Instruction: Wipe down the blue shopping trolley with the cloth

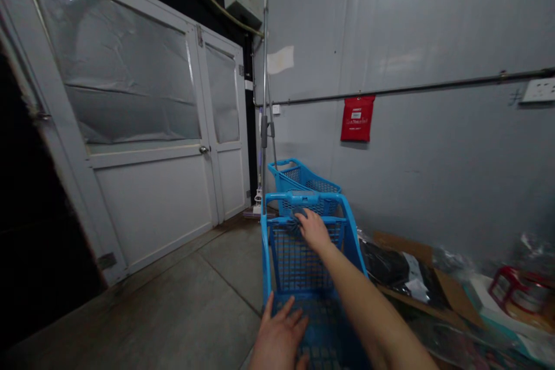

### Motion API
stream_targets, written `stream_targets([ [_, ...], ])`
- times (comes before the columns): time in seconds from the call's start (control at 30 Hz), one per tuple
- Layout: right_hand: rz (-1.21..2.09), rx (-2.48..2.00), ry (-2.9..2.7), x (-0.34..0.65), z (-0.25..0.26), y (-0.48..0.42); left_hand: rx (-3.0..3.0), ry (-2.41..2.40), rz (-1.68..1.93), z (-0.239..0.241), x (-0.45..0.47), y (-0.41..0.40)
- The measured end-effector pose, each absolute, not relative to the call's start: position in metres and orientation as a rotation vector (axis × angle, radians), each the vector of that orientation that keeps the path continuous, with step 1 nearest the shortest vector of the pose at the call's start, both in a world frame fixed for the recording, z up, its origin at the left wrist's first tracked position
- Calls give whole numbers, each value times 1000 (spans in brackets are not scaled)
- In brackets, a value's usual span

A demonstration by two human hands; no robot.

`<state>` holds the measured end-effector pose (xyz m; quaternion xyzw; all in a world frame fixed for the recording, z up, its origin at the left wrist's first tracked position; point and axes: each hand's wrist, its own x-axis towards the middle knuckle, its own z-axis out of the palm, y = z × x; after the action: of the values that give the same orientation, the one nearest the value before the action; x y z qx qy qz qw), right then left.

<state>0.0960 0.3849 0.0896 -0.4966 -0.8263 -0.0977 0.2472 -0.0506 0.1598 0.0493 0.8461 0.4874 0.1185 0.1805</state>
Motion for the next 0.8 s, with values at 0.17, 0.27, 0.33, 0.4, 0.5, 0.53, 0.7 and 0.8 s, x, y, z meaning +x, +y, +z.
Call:
stream_targets([
  [0.17, -265, -1606, -2009, 167, 90, 387, 2377, 1329, 390, 52, -53, 159],
  [0.27, -241, -1655, -1963, 164, 93, 390, 2405, 1292, 397, 56, -52, 159],
  [0.33, -206, -1631, -1991, 144, 95, 392, 2431, 1265, 367, 56, -51, 160],
  [0.4, -161, -1574, -2036, 116, 98, 392, 2456, 1254, 333, 54, -49, 162],
  [0.5, -86, -1456, -2099, 71, 105, 390, 2489, 1269, 336, 42, -45, 167],
  [0.53, -61, -1407, -2122, 56, 108, 388, 2497, 1272, 349, 37, -44, 169],
  [0.7, 19, -1173, -2206, 1, 111, 371, 2581, 1216, 513, 8, -39, 175],
  [0.8, 41, -1111, -2239, -8, 104, 357, 2567, 1140, 552, 0, -40, 173],
])
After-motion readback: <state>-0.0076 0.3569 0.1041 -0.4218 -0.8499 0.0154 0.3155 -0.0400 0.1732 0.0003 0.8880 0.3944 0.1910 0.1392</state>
